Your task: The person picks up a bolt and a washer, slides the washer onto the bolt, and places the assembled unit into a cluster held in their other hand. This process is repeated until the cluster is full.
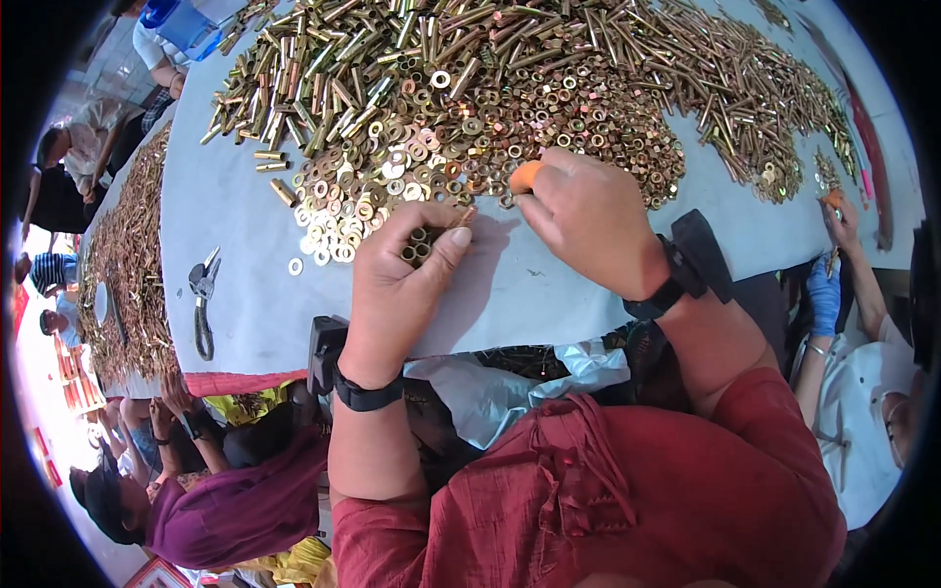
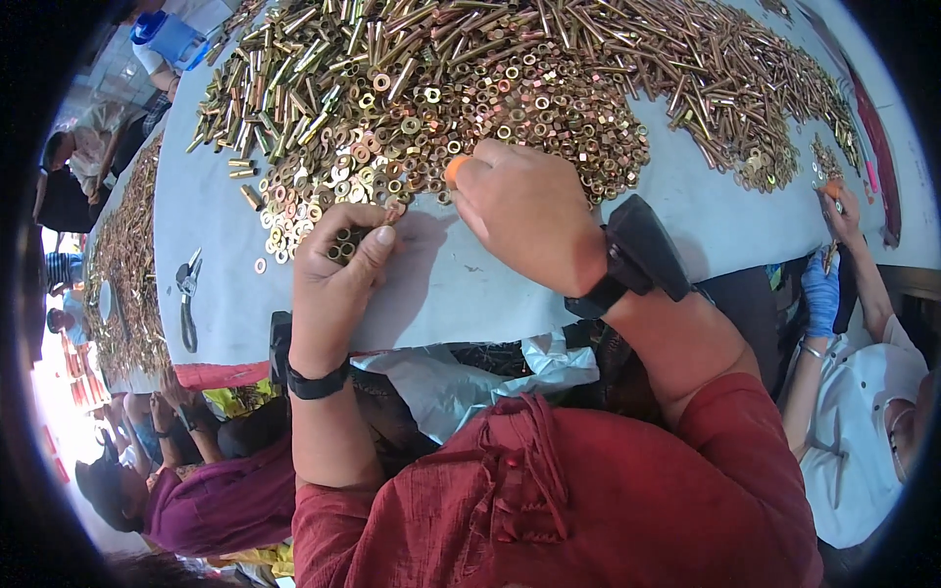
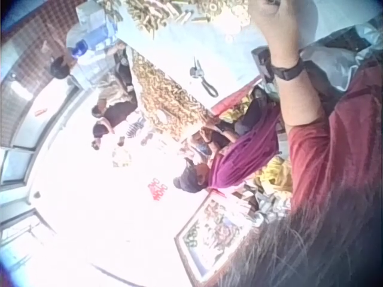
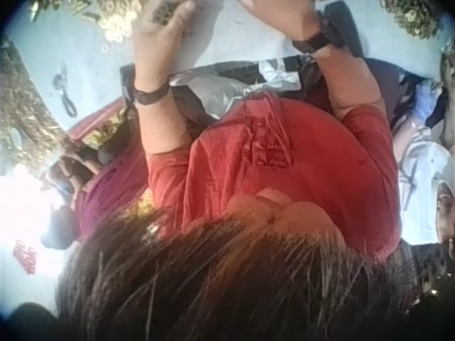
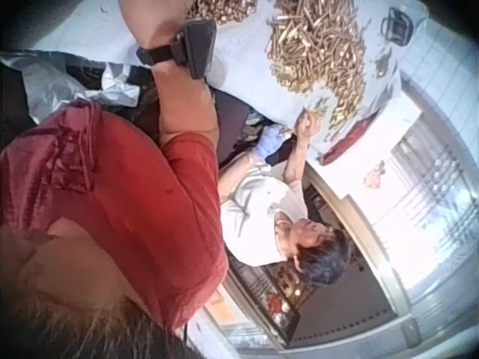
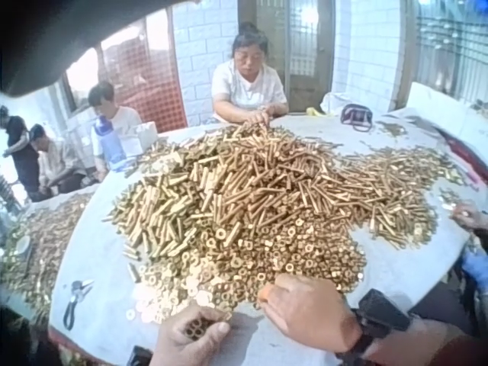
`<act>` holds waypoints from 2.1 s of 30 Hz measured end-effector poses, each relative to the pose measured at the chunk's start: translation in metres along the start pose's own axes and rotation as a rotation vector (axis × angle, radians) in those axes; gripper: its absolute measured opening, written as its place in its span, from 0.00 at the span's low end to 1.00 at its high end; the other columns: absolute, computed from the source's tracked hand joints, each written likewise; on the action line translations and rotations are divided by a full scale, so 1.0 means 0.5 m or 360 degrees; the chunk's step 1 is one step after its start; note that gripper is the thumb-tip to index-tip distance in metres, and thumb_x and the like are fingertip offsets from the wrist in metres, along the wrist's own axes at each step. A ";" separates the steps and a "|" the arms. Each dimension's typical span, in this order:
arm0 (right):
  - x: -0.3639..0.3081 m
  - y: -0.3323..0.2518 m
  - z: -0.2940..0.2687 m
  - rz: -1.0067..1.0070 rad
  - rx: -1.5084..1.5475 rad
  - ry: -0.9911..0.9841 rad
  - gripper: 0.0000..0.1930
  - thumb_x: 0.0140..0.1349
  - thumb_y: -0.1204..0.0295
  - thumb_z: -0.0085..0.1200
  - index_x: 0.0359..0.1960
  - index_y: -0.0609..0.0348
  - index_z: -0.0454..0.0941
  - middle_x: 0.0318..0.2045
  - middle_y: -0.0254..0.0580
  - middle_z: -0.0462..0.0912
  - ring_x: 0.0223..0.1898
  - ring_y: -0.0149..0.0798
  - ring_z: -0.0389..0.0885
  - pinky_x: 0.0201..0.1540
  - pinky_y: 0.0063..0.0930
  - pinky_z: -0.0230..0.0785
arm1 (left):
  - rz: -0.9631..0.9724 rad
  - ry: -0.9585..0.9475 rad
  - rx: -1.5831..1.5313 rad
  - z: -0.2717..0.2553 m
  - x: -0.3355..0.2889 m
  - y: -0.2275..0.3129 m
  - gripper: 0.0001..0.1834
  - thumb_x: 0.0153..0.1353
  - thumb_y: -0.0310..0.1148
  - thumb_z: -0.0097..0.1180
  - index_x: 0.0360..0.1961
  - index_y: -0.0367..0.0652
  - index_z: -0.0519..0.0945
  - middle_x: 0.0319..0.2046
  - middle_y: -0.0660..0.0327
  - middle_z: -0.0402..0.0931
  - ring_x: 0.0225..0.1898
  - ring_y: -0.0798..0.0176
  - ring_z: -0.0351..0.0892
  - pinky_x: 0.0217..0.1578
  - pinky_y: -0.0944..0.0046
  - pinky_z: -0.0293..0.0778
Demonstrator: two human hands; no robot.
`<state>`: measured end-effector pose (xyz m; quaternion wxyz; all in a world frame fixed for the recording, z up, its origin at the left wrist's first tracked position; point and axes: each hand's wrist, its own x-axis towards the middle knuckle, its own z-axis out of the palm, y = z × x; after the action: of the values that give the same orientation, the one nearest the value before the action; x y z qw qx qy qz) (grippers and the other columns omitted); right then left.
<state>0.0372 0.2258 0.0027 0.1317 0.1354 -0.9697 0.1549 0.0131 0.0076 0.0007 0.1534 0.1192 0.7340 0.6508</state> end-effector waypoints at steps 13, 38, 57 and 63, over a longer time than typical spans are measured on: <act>-0.001 -0.004 -0.017 0.0036 -0.0044 -0.0161 0.09 0.57 0.66 0.60 0.38 0.51 0.79 0.31 0.38 0.78 0.34 0.45 0.80 0.34 0.38 0.74 | -0.0085 -0.0071 -0.0014 -0.002 0.000 0.008 0.06 0.63 0.28 0.61 0.38 0.37 0.79 0.27 0.68 0.75 0.25 0.77 0.68 0.26 0.74 0.66; 0.012 -0.036 0.013 -0.0080 0.0963 0.0342 0.07 0.58 0.73 0.62 0.37 0.58 0.80 0.30 0.44 0.82 0.30 0.42 0.83 0.32 0.31 0.75 | 0.0146 -0.0001 0.0181 0.008 0.003 -0.005 0.06 0.59 0.26 0.63 0.35 0.37 0.78 0.31 0.61 0.81 0.32 0.68 0.77 0.36 0.68 0.74; 0.016 -0.040 0.017 -0.0269 0.0990 0.0322 0.12 0.54 0.75 0.63 0.41 0.55 0.79 0.36 0.43 0.81 0.37 0.48 0.81 0.39 0.35 0.75 | 0.0050 -0.0027 0.0057 0.003 0.001 0.003 0.06 0.61 0.27 0.62 0.36 0.38 0.78 0.31 0.63 0.80 0.33 0.70 0.76 0.38 0.69 0.74; 0.029 -0.023 -0.020 -0.0075 0.1101 0.0161 0.12 0.58 0.75 0.58 0.45 0.57 0.78 0.36 0.46 0.81 0.36 0.51 0.81 0.40 0.38 0.74 | 0.0148 -0.0043 -0.0060 -0.004 -0.001 -0.002 0.05 0.63 0.27 0.61 0.37 0.38 0.78 0.31 0.65 0.80 0.30 0.72 0.74 0.33 0.71 0.72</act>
<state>0.0297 0.2152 0.0191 0.1296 0.1863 -0.8487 0.4777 0.0128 0.0052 0.0000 0.1351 0.1591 0.7132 0.6692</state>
